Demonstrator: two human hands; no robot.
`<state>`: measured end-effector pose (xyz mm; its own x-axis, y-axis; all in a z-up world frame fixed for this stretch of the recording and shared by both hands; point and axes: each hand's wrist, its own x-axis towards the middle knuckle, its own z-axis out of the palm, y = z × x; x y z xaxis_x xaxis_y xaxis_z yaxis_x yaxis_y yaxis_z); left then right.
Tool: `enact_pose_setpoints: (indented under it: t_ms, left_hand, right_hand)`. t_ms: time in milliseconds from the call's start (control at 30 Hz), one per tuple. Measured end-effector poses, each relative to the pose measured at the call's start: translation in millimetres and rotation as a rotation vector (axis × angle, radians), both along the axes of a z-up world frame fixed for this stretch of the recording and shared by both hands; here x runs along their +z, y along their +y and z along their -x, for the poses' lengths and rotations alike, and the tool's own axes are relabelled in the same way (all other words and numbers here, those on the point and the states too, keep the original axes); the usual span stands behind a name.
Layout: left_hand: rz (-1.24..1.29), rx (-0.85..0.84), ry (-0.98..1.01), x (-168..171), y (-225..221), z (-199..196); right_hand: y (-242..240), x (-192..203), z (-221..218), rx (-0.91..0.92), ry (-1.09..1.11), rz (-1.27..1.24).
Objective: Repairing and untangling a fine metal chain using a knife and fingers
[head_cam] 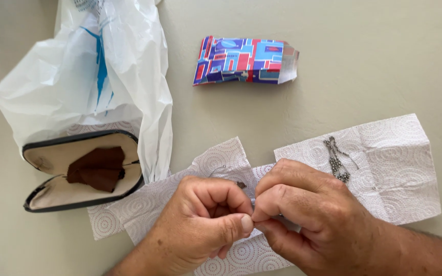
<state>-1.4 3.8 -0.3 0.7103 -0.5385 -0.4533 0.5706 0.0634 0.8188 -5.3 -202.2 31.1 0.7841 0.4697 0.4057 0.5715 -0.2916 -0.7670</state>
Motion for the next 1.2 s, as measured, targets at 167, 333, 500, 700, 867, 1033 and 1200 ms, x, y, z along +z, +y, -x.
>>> enact_pose_setpoints:
  t_ms: [167, 333, 500, 700, 867, 1033, 1200]
  left_hand:
    - [-0.036, -0.154, -0.027, 7.2, 4.9, -8.8]
    - [-0.117, -0.261, 0.016, 11.5, 5.1, -14.0]
    - [-0.022, -0.216, 0.117, 11.6, 5.0, -15.4]
    - [0.017, -0.190, 0.142, 11.9, 6.4, -15.6]
    - [-0.011, -0.174, 0.061, 9.9, 4.9, -14.6]
    - [-0.050, -0.129, 0.031, 10.3, 2.6, -12.7]
    - [-0.160, -0.096, 0.032, 14.3, 0.2, -13.0]
  right_hand:
    - [-0.9, 1.5, -0.6, 0.099, 0.021, 0.057]
    - [-1.1, -2.1, 0.6, 0.160, -0.004, 0.089]
    - [-0.1, -2.8, -0.3, 0.151, -0.062, 0.114]
    - [0.2, -3.9, 1.7, 0.104, -0.113, 0.145]
    - [1.0, -4.0, 1.6, 0.080, -0.156, 0.163]
    - [2.0, -2.8, 0.9, 0.067, -0.209, 0.197]
    - [2.3, -4.6, 1.8, 0.072, -0.273, 0.268]
